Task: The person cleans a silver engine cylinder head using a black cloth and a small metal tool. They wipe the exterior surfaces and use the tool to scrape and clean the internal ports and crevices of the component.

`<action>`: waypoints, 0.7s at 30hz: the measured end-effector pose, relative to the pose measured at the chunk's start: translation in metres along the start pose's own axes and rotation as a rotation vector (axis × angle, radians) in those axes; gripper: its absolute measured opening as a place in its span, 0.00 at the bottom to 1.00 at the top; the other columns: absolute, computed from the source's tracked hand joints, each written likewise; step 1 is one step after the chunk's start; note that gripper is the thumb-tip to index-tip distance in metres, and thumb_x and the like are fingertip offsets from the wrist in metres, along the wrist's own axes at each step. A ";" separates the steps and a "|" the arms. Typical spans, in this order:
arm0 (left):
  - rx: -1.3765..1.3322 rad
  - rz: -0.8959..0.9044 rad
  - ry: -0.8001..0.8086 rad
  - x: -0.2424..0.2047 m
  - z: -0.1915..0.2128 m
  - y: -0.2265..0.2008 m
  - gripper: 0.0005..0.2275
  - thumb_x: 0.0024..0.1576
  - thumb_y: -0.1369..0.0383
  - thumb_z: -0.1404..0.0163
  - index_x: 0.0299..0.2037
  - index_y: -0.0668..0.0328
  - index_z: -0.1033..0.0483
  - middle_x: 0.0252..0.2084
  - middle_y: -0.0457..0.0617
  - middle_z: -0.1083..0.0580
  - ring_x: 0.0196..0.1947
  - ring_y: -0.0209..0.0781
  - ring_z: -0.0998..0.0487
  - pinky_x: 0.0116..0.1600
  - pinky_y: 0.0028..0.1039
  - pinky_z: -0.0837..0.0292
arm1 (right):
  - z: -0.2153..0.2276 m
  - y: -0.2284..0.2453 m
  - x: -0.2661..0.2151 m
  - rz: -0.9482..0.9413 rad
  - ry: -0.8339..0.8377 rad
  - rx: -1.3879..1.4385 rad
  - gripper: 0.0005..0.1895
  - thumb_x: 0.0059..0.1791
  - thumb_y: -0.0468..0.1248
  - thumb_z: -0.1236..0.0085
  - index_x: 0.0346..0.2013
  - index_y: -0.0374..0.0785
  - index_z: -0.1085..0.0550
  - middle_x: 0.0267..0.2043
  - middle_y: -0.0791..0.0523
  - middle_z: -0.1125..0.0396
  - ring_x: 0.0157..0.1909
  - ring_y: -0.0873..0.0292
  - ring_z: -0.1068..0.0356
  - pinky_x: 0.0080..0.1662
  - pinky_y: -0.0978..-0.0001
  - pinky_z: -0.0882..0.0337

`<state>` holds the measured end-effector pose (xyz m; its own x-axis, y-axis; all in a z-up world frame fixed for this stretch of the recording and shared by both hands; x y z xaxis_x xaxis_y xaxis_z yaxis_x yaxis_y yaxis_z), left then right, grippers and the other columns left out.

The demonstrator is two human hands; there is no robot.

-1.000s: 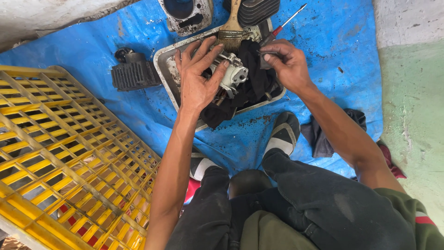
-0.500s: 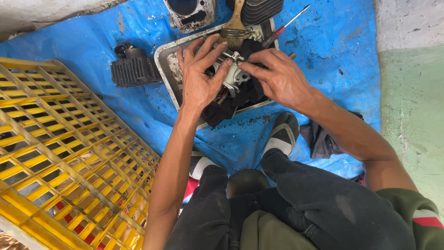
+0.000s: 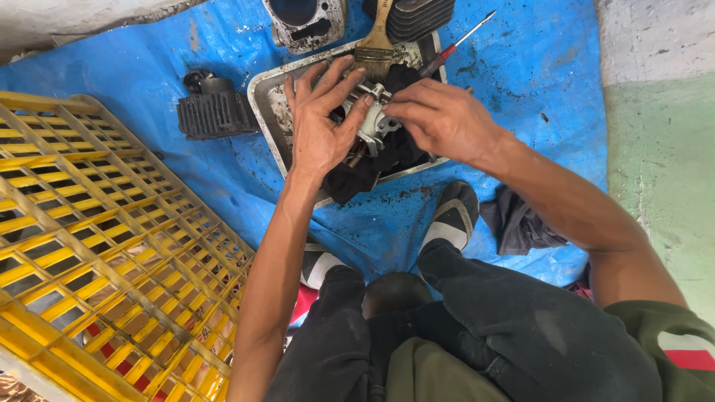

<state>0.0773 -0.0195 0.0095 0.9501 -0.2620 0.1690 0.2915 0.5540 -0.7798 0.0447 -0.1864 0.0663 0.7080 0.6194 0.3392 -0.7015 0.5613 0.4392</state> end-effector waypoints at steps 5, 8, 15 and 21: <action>0.001 -0.002 -0.008 0.001 -0.001 0.000 0.17 0.59 0.61 0.38 0.57 0.52 0.19 0.66 0.44 0.27 0.68 0.54 0.34 0.76 0.63 0.64 | 0.001 0.001 0.006 -0.001 0.012 0.014 0.17 0.45 0.26 0.33 0.48 0.36 0.22 0.48 0.52 0.27 0.48 0.50 0.26 0.48 0.61 0.23; 0.003 -0.005 -0.005 0.001 0.000 -0.001 0.17 0.59 0.62 0.38 0.57 0.53 0.19 0.65 0.44 0.27 0.68 0.54 0.34 0.76 0.63 0.64 | 0.000 0.000 0.005 0.009 0.005 0.040 0.15 0.46 0.27 0.32 0.47 0.36 0.22 0.47 0.52 0.27 0.48 0.50 0.26 0.48 0.61 0.24; 0.005 -0.015 -0.010 0.001 0.002 -0.002 0.17 0.59 0.62 0.38 0.57 0.53 0.19 0.65 0.44 0.27 0.67 0.54 0.34 0.76 0.62 0.63 | 0.000 -0.002 0.008 0.005 0.027 0.033 0.14 0.45 0.28 0.32 0.46 0.37 0.21 0.47 0.53 0.26 0.47 0.50 0.26 0.47 0.61 0.23; 0.004 -0.020 -0.012 0.000 0.001 -0.002 0.17 0.59 0.62 0.38 0.57 0.53 0.19 0.65 0.44 0.27 0.67 0.54 0.33 0.76 0.62 0.63 | 0.002 -0.002 0.006 0.035 0.052 -0.023 0.14 0.45 0.29 0.32 0.46 0.37 0.21 0.47 0.54 0.26 0.48 0.50 0.25 0.48 0.61 0.23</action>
<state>0.0771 -0.0194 0.0116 0.9454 -0.2638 0.1914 0.3107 0.5517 -0.7740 0.0501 -0.1847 0.0691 0.6784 0.6662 0.3096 -0.7276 0.5511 0.4084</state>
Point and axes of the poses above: each hand's wrist, its own x-axis towards the middle knuckle, its own z-axis out of the back of the hand, y = z × x, the point moved 8 cm from there along x, towards the middle knuckle
